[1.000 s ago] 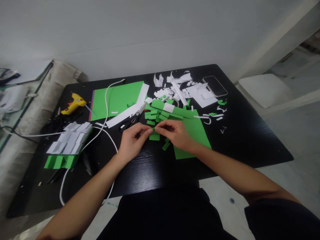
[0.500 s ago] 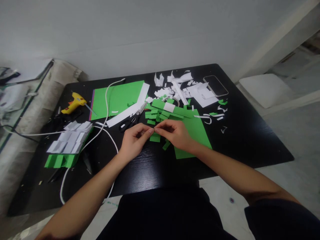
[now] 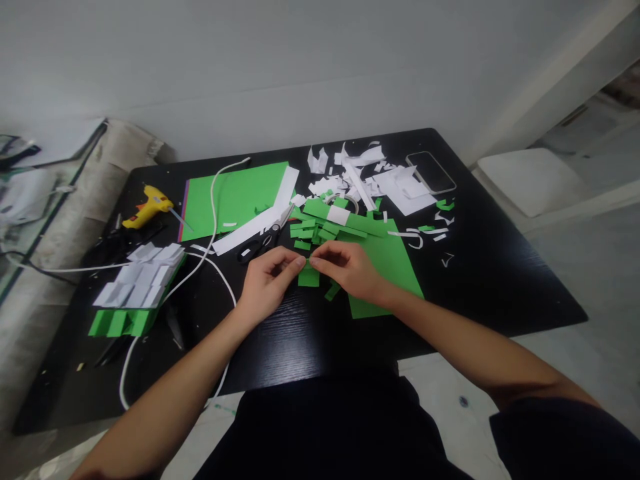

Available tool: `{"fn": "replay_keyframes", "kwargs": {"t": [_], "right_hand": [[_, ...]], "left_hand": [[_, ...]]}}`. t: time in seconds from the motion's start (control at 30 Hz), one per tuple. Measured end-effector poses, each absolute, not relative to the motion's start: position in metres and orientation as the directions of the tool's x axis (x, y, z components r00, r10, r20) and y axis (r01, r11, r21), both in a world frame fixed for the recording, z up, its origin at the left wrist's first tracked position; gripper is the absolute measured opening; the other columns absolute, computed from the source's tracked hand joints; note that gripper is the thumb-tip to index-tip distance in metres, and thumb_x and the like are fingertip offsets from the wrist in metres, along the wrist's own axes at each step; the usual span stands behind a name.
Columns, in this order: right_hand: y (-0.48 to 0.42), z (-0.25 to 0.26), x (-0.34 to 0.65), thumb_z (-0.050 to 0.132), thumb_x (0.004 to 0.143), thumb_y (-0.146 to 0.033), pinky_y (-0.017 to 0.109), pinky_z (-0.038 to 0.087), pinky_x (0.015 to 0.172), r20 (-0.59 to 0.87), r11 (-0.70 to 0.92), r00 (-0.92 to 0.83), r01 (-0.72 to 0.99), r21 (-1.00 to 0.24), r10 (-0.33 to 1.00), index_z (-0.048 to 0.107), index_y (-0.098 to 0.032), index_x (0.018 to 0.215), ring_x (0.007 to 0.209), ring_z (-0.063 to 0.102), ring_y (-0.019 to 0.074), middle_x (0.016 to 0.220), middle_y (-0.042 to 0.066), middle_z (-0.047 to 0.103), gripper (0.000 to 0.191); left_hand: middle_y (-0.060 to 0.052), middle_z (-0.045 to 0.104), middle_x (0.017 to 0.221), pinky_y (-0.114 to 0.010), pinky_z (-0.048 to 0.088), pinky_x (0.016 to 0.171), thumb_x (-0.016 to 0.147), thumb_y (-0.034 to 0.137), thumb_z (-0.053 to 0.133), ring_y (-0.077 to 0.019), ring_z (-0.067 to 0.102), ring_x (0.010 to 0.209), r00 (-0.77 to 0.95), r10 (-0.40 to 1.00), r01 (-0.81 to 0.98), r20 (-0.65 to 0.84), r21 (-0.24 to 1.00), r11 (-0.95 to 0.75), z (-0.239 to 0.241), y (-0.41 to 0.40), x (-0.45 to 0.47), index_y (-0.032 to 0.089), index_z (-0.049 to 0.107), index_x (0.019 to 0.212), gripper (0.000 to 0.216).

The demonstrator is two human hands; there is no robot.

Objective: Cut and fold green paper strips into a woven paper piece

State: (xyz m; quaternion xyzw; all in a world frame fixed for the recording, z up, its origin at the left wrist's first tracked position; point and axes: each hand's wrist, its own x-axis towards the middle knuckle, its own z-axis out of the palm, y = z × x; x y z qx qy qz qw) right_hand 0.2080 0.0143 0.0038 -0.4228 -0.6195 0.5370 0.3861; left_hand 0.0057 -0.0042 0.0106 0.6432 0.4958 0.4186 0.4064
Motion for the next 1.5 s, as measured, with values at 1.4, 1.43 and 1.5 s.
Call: {"fn": "replay_keyframes", "kwargs": {"t": [1.4, 1.43, 1.5], "right_hand": [[0.0186, 0.0025, 0.2094, 0.072, 0.091, -0.042, 0.032, 0.053, 0.066, 0.005, 0.033, -0.387, 0.067, -0.997, 0.922, 0.072, -0.019, 0.083, 0.067, 0.063, 0.0158, 0.073, 0.002, 0.069, 0.024], [0.0186, 0.003, 0.2095, 0.072, 0.091, -0.042, 0.032, 0.053, 0.066, 0.006, 0.034, -0.384, 0.065, -0.997, 0.923, 0.073, -0.019, 0.083, 0.067, 0.063, 0.0158, 0.073, 0.002, 0.069, 0.024], [0.0187, 0.0037, 0.2096, 0.073, 0.091, -0.042, 0.033, 0.054, 0.066, 0.013, 0.037, -0.373, 0.057, -0.998, 0.928, 0.073, -0.019, 0.083, 0.068, 0.064, 0.0161, 0.073, 0.002, 0.07, 0.024]], "left_hand": [[0.002, 0.057, 0.067, -0.027, 0.039, 0.057, 0.098, 0.035, 0.064, -0.0136, 0.05, 0.06, 0.221, 0.966, 0.352, 0.131, 0.913, -0.204, 0.0072, 0.0024, -0.0014, 0.019, 0.066, 0.084, 0.022], [0.002, 0.057, 0.066, -0.027, 0.04, 0.057, 0.098, 0.036, 0.065, -0.0137, 0.051, 0.06, 0.217, 0.969, 0.338, 0.119, 0.922, -0.189, 0.0073, 0.0027, -0.0014, 0.019, 0.066, 0.084, 0.022], [0.001, 0.06, 0.067, -0.027, 0.042, 0.058, 0.097, 0.037, 0.066, -0.0141, 0.054, 0.061, 0.207, 0.973, 0.304, 0.101, 0.939, -0.162, 0.0074, 0.0032, -0.0015, 0.019, 0.068, 0.085, 0.022]]}}
